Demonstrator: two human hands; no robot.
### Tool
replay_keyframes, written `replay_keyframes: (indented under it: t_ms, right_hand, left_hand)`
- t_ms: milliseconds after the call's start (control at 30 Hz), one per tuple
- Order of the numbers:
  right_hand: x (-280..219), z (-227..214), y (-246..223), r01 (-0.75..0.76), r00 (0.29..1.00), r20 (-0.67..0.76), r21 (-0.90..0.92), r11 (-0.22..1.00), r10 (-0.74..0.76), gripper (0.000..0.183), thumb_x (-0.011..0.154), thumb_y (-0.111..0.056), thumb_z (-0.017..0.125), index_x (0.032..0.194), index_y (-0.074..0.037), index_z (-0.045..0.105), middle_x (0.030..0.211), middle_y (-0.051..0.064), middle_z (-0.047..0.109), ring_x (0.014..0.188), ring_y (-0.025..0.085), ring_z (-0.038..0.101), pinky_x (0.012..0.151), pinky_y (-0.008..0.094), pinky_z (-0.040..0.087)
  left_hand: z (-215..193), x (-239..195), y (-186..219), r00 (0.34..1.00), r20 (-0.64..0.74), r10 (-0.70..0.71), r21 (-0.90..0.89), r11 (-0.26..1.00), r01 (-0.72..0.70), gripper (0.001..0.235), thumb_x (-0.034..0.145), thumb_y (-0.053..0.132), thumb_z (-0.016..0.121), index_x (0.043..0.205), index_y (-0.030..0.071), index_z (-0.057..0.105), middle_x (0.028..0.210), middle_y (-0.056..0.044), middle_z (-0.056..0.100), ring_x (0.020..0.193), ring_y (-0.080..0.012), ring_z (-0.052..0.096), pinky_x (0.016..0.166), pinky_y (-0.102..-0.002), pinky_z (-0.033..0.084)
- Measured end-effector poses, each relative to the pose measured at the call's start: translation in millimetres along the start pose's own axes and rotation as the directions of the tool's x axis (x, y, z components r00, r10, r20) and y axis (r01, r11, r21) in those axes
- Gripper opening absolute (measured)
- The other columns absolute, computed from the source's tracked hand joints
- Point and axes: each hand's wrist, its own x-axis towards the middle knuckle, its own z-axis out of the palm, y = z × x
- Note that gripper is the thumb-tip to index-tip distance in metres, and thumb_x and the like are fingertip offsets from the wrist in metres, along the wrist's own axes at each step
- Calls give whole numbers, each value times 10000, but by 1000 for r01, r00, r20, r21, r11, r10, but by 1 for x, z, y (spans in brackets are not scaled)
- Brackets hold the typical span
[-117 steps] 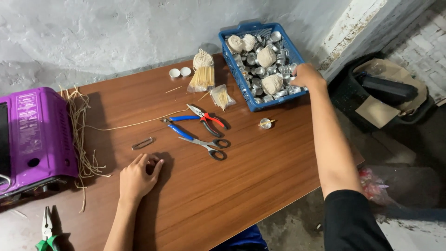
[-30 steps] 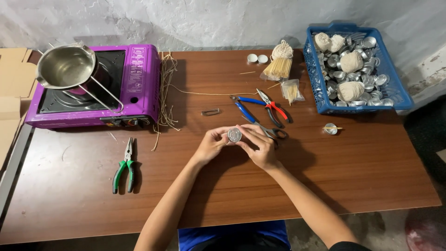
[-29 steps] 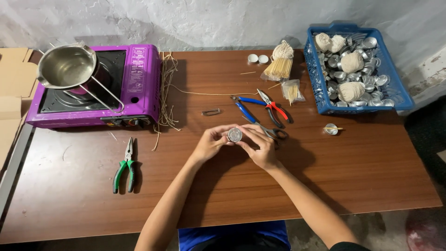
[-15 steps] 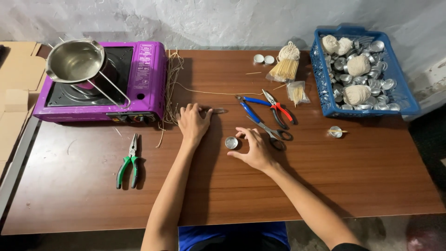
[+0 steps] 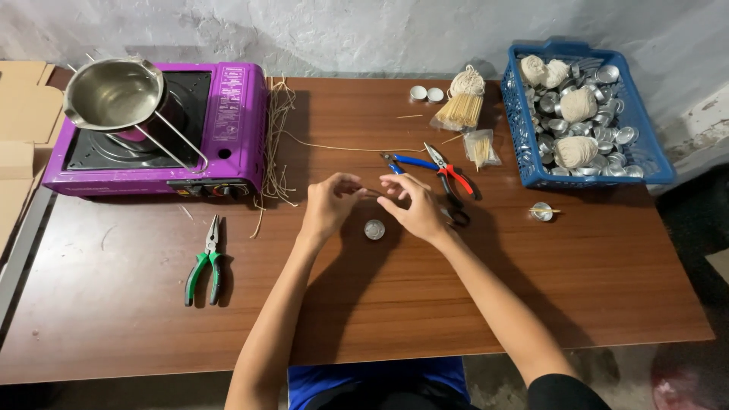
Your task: The person assembles small craft items by inserting wooden sticks into metal tins. They use pliers to trim a stick and scissors to cut another, then place the sticks into the tins on a wooden table.
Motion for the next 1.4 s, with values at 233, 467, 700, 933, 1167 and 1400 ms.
replay_keyframes:
  t_ms: [233, 467, 700, 933, 1167, 1400]
  right_hand:
    - [13, 15, -10, -222, 974, 6, 185, 957, 225, 258, 879, -63, 763, 1129, -125, 770, 979, 102, 780, 867, 217, 758, 766, 335, 623]
    - [8, 21, 1, -372, 924, 68, 388, 843, 376, 234, 880, -86, 777, 1111, -51, 762, 1042, 162, 764, 916, 219, 761, 800, 336, 627]
    - [8, 20, 6, -406, 902, 57, 453, 794, 429, 261, 883, -119, 795, 1123, -27, 746, 1036, 168, 743, 921, 231, 762, 825, 351, 630]
    - [5, 19, 8, -362, 919, 69, 540, 760, 388, 255, 913, -90, 772, 1144, 10, 727, 982, 185, 736, 853, 239, 764, 777, 381, 648]
    - [6, 17, 4, -328, 932, 55, 552, 767, 359, 189, 929, -78, 759, 1080, 31, 728, 888, 203, 742, 739, 235, 761, 666, 351, 661]
    - [5, 20, 9, -318, 931, 44, 586, 745, 363, 192, 932, -83, 760, 1061, 53, 719, 879, 216, 740, 756, 235, 760, 660, 351, 660]
  left_hand:
    - [20, -5, -4, 997, -70, -29, -304, 953, 7, 335, 783, 233, 906, 1086, 161, 782, 941, -74, 806, 900, -169, 771, 788, -263, 570]
    - [29, -7, 3, 977, -34, -211, -426, 887, 177, 269, 896, 225, 807, 1157, 162, 786, 921, -94, 797, 835, -116, 719, 744, -279, 603]
    - [18, -11, 22, 968, -101, -232, -436, 884, 167, 196, 859, 206, 847, 1050, 170, 821, 859, -111, 791, 725, -88, 685, 665, -255, 627]
    - [26, -6, 1, 967, -91, -237, -408, 895, 181, 209, 844, 230, 867, 1043, 193, 815, 856, -106, 787, 736, -94, 691, 631, -287, 624]
    - [30, -6, -1, 971, -83, -226, -401, 899, 175, 209, 833, 222, 875, 1033, 201, 818, 834, -119, 777, 718, -131, 723, 598, -306, 628]
    - [24, -5, 3, 962, -111, -251, -460, 871, 174, 225, 856, 152, 841, 1069, 96, 795, 891, -200, 769, 718, -186, 726, 615, -347, 659]
